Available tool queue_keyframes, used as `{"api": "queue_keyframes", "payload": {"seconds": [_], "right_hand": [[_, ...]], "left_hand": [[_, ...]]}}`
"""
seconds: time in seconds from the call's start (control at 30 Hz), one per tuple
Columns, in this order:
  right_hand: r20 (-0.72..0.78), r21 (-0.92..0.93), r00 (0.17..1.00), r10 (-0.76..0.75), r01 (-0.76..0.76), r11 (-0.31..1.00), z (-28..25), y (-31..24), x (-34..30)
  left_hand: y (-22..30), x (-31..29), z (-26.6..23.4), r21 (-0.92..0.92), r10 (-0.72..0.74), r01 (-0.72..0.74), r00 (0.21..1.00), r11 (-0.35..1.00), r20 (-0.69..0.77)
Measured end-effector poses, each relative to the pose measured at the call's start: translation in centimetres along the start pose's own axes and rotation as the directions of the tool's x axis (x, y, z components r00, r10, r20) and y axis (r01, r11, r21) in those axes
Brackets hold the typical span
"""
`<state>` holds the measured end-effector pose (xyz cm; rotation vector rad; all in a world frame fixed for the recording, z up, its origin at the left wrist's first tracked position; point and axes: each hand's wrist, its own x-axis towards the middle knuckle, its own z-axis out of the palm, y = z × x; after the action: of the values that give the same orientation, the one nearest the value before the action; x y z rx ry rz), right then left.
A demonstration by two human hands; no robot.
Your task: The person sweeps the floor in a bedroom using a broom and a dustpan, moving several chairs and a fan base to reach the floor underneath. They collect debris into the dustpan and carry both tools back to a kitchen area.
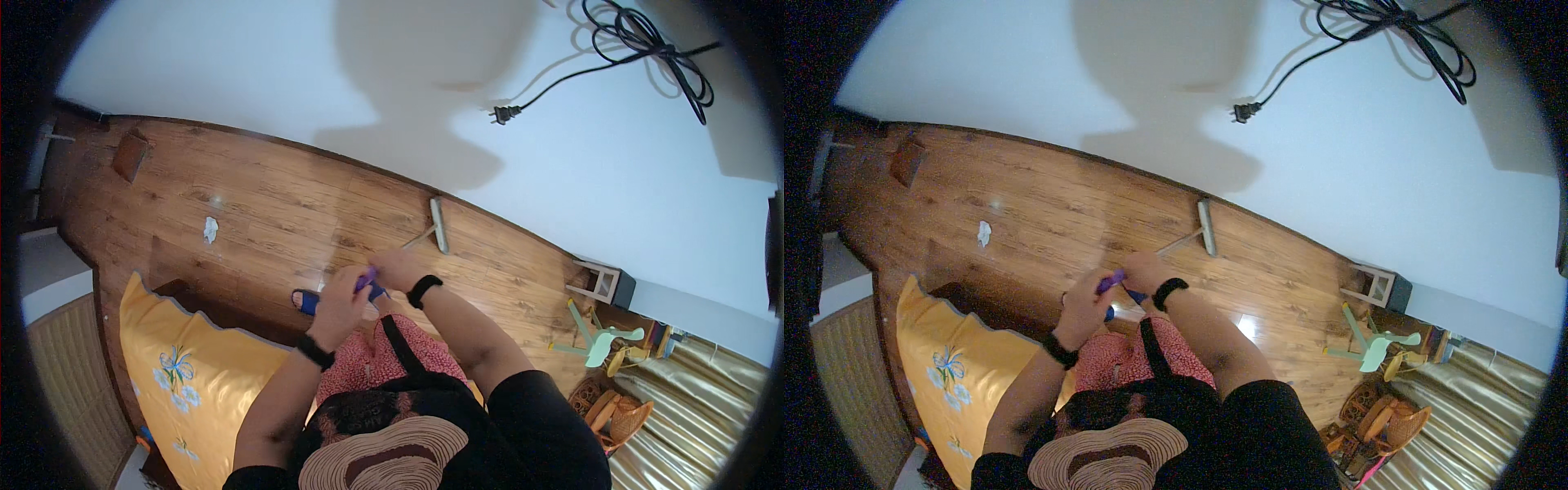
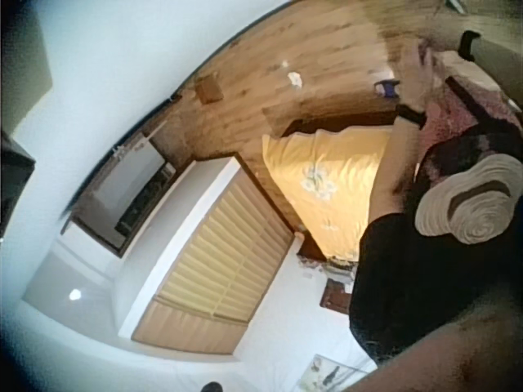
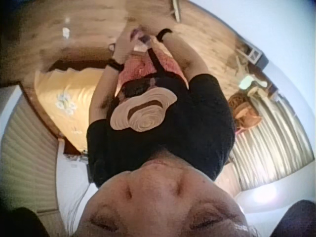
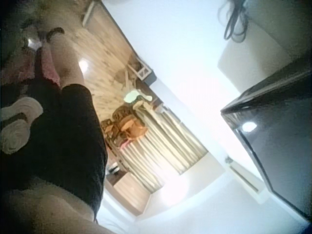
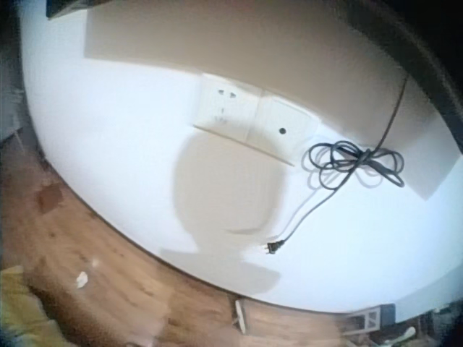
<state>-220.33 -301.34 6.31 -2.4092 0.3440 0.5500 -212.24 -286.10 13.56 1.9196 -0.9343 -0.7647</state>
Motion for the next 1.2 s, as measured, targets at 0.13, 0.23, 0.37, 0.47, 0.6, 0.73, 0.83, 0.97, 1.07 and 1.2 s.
{"api": "queue_keyframes", "payload": {"seconds": [0.13, 0.23, 0.37, 0.47, 0.6, 0.73, 0.83, 0.97, 1.07, 1.2], "right_hand": [[-0.106, 0.021, 0.974, -0.198, 0.201, 0.979, 0.0, -7.3, 5.7], [-0.046, 0.015, 0.961, -0.273, 0.274, 0.962, 0.8, -12.4, 10.3], [-0.109, -0.015, 0.868, -0.485, 0.486, 0.874, 2.6, -19.0, 15.8], [-0.103, 0.101, 0.826, -0.554, 0.563, 0.82, 3.5, -23.5, 19.3], [-0.141, 0.102, 0.711, -0.689, 0.703, 0.704, 2.7, -27.4, 21.1], [-0.082, 0.078, 0.665, -0.743, 0.747, 0.66, 1.5, -28.9, 20.9], [0.047, -0.022, 0.714, -0.698, 0.7, 0.714, 2.1, -29.1, 22.0], [0.2, -0.078, 0.79, -0.58, 0.603, 0.794, 3.9, -29.0, 25.1], [0.256, -0.183, 0.831, -0.495, 0.544, 0.819, 4.5, -30.1, 27.4], [0.23, -0.053, 0.711, -0.665, 0.691, 0.721, 3.7, -33.8, 30.7]], "left_hand": [[0.4, -1.8, -7.6, 0.114, -0.031, 0.054, 0.98, 0.992, -0.195], [-0.2, -3.3, -12.6, 0.169, -0.075, 0.138, 0.94, 0.976, -0.334], [-2.4, -5.4, -17.8, 0.204, -0.066, 0.198, 0.853, 0.959, -0.518], [-3.9, -6.8, -21.4, 0.204, -0.097, 0.261, 0.807, 0.944, -0.583], [-4.4, -8.3, -24.3, 0.236, -0.027, 0.213, 0.792, 0.948, -0.61], [-4.7, -10.2, -25.2, 0.246, 0.031, 0.142, 0.809, 0.959, -0.587], [-6.8, -10.4, -25.6, 0.081, -0.074, 0.163, 0.764, 0.983, -0.641], [-10.4, -8.9, -26.3, -0.09, -0.234, 0.236, 0.704, 0.967, -0.671], [-11.7, -7.9, -27.6, -0.126, -0.291, 0.291, 0.641, 0.948, -0.71], [-11.3, -7.2, -30.8, -0.131, -0.344, 0.394, 0.539, 0.91, -0.769]]}}
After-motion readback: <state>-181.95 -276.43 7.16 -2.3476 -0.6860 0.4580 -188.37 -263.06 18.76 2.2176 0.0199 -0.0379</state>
